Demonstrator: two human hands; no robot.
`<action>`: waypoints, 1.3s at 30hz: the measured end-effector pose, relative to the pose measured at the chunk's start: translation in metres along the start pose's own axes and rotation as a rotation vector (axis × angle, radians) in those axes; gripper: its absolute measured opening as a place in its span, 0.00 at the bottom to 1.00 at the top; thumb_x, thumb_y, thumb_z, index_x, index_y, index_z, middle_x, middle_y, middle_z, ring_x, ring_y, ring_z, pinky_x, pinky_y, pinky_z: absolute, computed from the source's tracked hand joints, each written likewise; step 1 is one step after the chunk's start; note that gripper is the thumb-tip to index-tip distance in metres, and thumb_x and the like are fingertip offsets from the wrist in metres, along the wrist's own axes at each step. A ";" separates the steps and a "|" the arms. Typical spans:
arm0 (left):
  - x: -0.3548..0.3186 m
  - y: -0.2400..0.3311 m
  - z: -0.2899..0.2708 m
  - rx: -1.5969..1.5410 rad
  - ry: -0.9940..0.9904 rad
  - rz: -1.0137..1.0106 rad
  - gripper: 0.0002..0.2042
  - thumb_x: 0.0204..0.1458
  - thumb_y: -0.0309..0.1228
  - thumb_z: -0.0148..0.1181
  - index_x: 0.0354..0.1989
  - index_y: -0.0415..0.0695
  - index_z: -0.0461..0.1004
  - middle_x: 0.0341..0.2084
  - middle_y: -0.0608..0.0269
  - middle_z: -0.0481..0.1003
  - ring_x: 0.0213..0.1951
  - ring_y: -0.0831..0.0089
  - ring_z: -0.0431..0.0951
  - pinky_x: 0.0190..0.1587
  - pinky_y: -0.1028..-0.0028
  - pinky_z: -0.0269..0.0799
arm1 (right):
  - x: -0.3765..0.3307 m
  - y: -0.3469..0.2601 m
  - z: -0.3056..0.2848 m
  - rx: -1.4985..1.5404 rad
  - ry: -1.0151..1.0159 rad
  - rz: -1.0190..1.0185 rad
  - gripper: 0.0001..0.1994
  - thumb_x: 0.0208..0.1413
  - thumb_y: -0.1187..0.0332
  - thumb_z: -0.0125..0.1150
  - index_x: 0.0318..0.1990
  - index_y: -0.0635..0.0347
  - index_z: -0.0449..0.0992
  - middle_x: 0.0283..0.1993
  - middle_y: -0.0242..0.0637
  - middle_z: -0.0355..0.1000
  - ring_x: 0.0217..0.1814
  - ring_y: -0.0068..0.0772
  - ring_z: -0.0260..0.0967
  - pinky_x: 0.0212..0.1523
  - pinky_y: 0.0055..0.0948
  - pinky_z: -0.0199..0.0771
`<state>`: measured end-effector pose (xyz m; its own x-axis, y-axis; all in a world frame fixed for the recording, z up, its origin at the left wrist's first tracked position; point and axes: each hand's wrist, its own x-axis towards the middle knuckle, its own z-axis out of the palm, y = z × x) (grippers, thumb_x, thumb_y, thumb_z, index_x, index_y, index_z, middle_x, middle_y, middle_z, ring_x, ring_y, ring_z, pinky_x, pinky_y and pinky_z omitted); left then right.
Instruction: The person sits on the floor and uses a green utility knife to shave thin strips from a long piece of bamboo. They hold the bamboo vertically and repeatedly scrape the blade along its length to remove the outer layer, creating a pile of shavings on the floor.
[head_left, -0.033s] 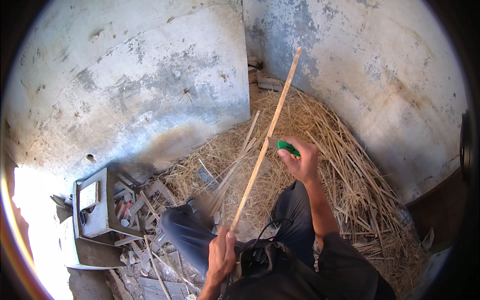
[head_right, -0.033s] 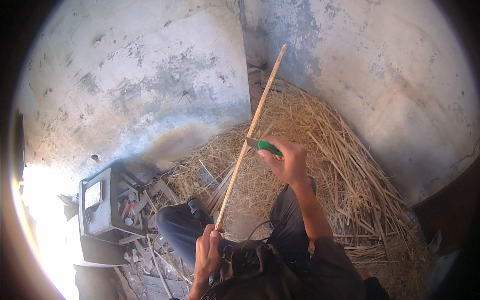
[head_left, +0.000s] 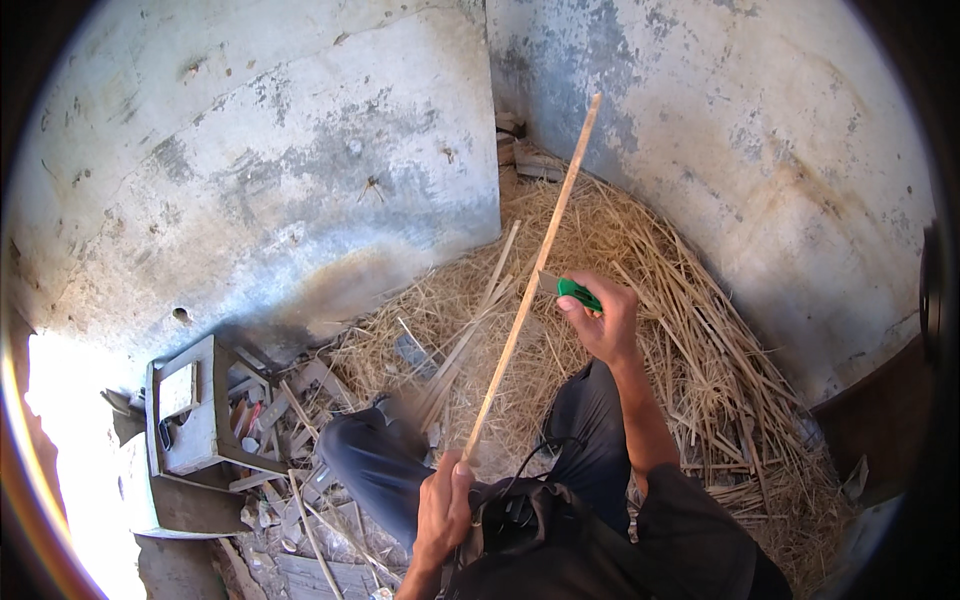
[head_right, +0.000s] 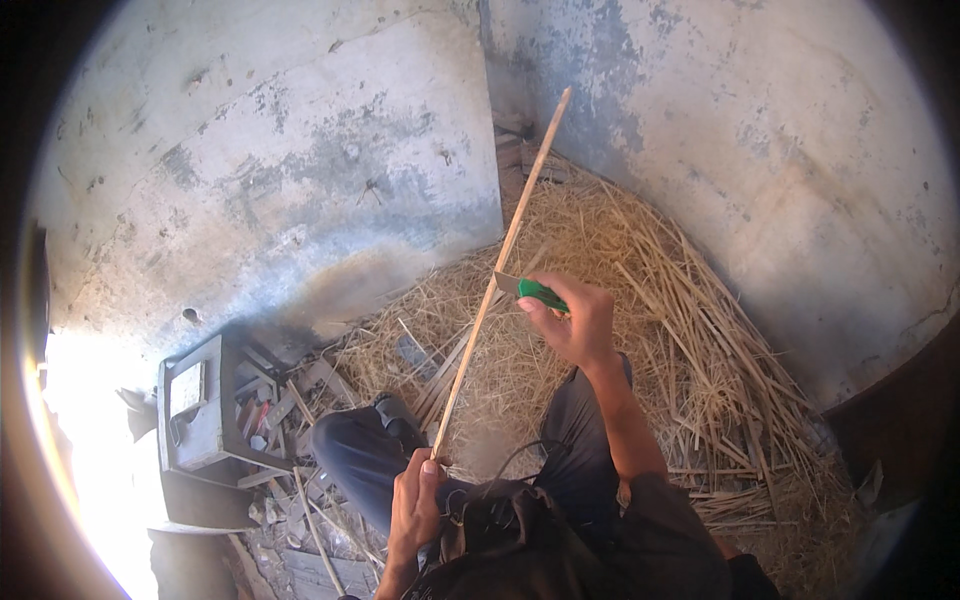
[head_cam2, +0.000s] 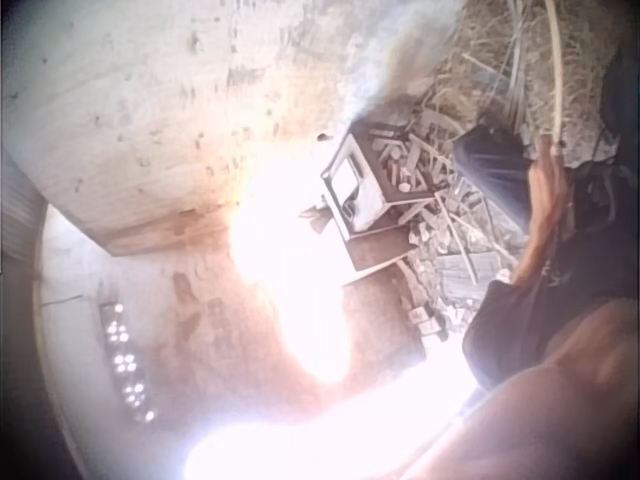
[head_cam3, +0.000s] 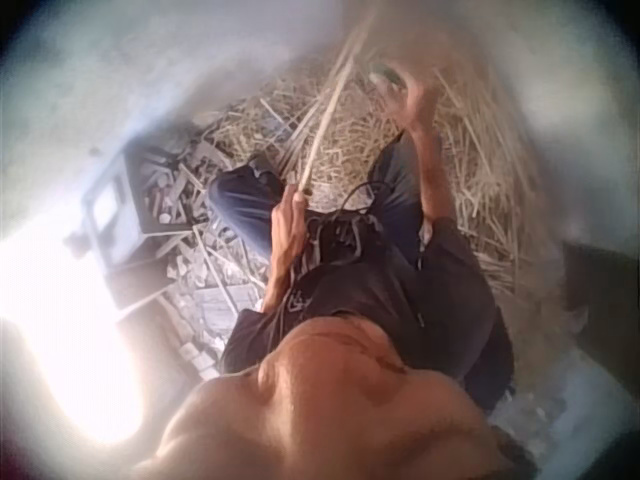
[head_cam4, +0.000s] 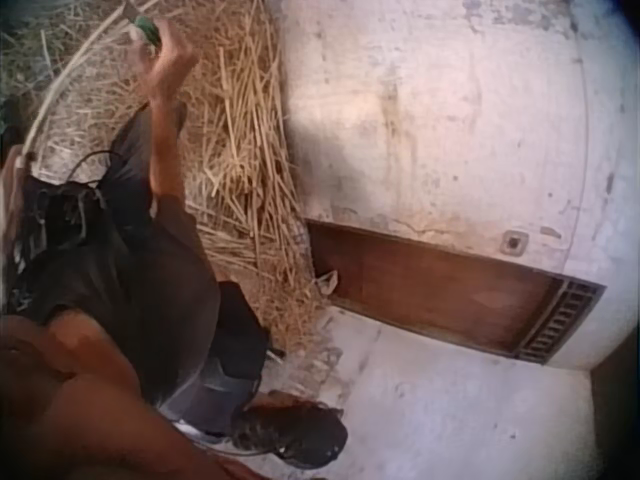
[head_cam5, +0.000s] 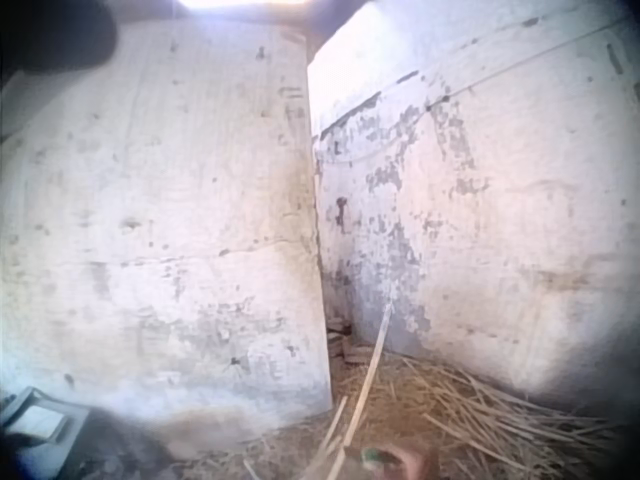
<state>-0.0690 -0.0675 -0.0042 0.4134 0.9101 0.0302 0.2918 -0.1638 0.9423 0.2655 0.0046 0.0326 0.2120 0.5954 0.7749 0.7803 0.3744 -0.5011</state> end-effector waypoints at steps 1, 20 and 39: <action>0.001 -0.002 0.001 -0.030 -0.016 -0.003 0.19 0.77 0.38 0.42 0.49 0.34 0.75 0.22 0.50 0.72 0.24 0.54 0.72 0.33 0.59 0.67 | -0.001 0.003 0.000 0.008 -0.021 0.019 0.17 0.66 0.53 0.70 0.43 0.60 0.86 0.33 0.37 0.84 0.28 0.28 0.82 0.27 0.28 0.77; 0.045 0.019 0.000 -0.467 -0.141 -0.174 0.30 0.78 0.56 0.35 0.49 0.39 0.73 0.23 0.75 0.61 0.21 0.86 0.55 0.23 0.79 0.51 | -0.045 -0.057 0.036 0.101 -0.314 -0.251 0.16 0.58 0.48 0.75 0.39 0.50 0.86 0.29 0.27 0.81 0.23 0.30 0.77 0.24 0.31 0.74; 0.044 0.029 0.001 -0.330 -0.081 -0.221 0.28 0.78 0.50 0.36 0.41 0.36 0.72 0.24 0.67 0.66 0.27 0.77 0.62 0.31 0.71 0.59 | -0.035 -0.062 0.027 -0.049 -0.251 -0.310 0.15 0.53 0.47 0.79 0.40 0.43 0.88 0.27 0.19 0.80 0.21 0.23 0.76 0.22 0.27 0.72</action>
<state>-0.0412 -0.0325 0.0245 0.4418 0.8748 -0.1989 0.0936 0.1755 0.9800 0.1935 -0.0202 0.0258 -0.1834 0.6168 0.7655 0.8131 0.5328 -0.2345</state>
